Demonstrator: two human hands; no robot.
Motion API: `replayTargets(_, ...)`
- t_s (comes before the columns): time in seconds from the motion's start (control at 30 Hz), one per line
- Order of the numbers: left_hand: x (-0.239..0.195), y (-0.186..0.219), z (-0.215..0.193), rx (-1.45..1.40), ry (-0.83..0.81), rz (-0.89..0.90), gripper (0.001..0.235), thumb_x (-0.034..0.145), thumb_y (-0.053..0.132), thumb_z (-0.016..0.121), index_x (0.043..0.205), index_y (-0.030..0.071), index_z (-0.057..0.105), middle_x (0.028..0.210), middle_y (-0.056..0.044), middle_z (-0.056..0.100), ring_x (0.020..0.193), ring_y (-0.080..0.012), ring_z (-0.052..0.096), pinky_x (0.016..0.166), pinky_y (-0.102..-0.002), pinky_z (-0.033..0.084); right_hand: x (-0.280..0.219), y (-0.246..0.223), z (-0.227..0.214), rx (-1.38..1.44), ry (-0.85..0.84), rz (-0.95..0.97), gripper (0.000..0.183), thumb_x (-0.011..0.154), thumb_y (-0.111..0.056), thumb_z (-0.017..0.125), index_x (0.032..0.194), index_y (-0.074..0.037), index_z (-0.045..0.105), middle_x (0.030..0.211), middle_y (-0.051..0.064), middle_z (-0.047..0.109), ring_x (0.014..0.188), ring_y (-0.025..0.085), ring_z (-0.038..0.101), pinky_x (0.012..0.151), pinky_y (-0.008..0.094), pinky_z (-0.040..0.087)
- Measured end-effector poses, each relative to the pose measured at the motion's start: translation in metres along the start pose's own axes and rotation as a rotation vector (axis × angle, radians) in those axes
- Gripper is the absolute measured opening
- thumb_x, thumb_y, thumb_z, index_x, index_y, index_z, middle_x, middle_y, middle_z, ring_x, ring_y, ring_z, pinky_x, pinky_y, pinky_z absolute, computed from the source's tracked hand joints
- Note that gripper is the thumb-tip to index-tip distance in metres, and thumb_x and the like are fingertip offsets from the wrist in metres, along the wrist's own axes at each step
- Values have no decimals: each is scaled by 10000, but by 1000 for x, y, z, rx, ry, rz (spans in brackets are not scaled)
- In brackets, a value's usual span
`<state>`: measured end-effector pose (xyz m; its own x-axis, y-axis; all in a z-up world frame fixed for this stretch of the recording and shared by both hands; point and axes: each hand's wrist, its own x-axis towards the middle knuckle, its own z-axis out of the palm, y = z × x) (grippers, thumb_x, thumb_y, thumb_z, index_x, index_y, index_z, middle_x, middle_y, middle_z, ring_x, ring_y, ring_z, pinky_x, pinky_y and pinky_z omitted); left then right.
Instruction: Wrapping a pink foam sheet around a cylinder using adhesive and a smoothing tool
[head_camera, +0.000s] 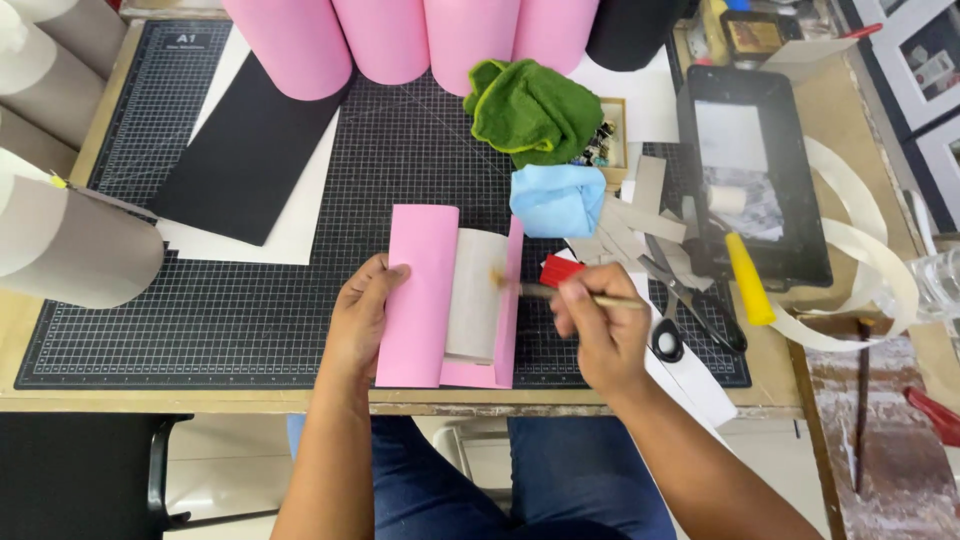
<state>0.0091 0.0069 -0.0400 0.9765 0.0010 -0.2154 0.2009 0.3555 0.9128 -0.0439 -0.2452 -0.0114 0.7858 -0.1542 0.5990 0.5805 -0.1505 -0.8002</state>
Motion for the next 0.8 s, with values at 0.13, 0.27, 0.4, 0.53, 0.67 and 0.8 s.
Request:
replayTargets(0.13, 4, -9, -6, -16, -9, 0, 150, 923, 127, 656, 832, 18, 608, 547, -70, 511, 381, -145, 565, 317, -245, 518, 15, -7, -3, 8, 12, -43, 245, 1050, -81, 524, 825, 0, 578, 524, 76, 588, 421, 156, 561, 498, 275, 522)
replayTargets(0.27, 7, -10, -4, -4, -13, 17, 155, 932, 128, 648, 833, 16, 607, 546, -75, 511, 373, -152, 563, 310, -247, 510, 19, -1, 3, -39, 23, -14, 176, 1052, -84, 538, 914, 0, 607, 665, 135, 659, 511, 164, 614, 524, 243, 530)
replayTargets(0.4, 8, -8, -2, 5, -28, 21, 163, 937, 131, 647, 832, 11, 615, 546, -81, 523, 376, -155, 570, 311, -248, 515, 22, -3, 5, -65, 45, -77, 180, 1068, -65, 521, 913, 2, 583, 643, 107, 645, 516, 160, 622, 543, 254, 527)
replayTargets(0.53, -3, 6, 5, -12, -24, 22, 171, 937, 125, 644, 824, 2, 608, 534, -90, 513, 364, -163, 562, 300, -254, 508, -1, -26, 4, -153, -70, -25, 211, 1064, -90, 518, 913, 12, 626, 617, 116, 628, 491, 197, 600, 505, 270, 533)
replayTargets(0.67, -16, 23, 9, -22, -46, -134, 229, 963, 182, 635, 753, 165, 545, 708, 38, 546, 591, -85, 478, 529, -235, 410, -30, -55, -5, -53, -229, 19, 173, 1020, -84, 502, 873, -20, 565, 737, 92, 630, 587, 147, 598, 495, 243, 478)
replayTargets(0.8, -10, 11, 12, -38, -52, -77, 193, 939, 156, 647, 760, 173, 576, 665, 37, 553, 547, -69, 464, 484, -223, 369, 2, -40, 6, -89, -58, -60, 120, 1069, -95, 493, 1010, -7, 549, 795, 120, 653, 632, 150, 657, 551, 235, 563)
